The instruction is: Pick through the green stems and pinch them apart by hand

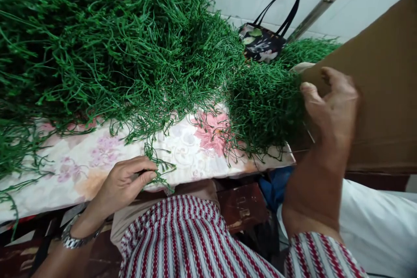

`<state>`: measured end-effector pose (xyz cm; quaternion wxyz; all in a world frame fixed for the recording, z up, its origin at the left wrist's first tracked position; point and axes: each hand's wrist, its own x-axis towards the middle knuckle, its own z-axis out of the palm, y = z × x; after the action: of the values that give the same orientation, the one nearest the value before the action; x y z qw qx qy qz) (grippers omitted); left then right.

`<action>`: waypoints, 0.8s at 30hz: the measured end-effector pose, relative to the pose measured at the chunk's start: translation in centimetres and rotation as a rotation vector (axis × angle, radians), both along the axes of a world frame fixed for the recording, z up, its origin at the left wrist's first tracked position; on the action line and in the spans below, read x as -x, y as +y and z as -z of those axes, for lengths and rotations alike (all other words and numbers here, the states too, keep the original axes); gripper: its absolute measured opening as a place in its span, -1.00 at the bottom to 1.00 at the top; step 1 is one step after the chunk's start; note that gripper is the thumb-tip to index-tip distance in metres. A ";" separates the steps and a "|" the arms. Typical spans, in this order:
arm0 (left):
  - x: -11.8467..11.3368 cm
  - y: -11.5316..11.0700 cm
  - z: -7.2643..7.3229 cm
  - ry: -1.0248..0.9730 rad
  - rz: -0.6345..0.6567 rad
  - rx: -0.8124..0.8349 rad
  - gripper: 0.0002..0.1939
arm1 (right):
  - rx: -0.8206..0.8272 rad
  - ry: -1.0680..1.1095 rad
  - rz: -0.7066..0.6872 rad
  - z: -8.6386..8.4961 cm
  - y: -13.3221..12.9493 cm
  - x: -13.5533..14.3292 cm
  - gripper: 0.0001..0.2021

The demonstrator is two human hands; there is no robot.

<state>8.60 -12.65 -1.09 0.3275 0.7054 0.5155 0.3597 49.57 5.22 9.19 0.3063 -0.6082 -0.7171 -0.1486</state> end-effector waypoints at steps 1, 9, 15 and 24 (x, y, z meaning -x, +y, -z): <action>-0.1 0.0 -0.1 0.003 -0.008 -0.006 -0.88 | -0.014 0.015 -0.027 0.0 -0.6 0.3 -0.62; -2.1 0.2 -1.2 0.011 -0.093 -0.169 -0.85 | 0.014 0.211 -0.665 3.5 -7.9 12.4 -0.86; -3.0 0.1 -0.5 0.094 -0.148 -0.368 -0.92 | 0.559 0.364 -1.092 8.6 -11.5 20.9 -0.78; -2.3 -0.7 -0.1 0.148 -0.085 -0.330 -0.87 | 0.724 0.561 -1.086 9.9 -11.9 21.4 -0.88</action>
<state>10.90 -13.32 -1.01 0.1529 0.7516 0.5017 0.4000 28.20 -6.66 -0.72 0.2888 -0.2438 -0.8172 0.4351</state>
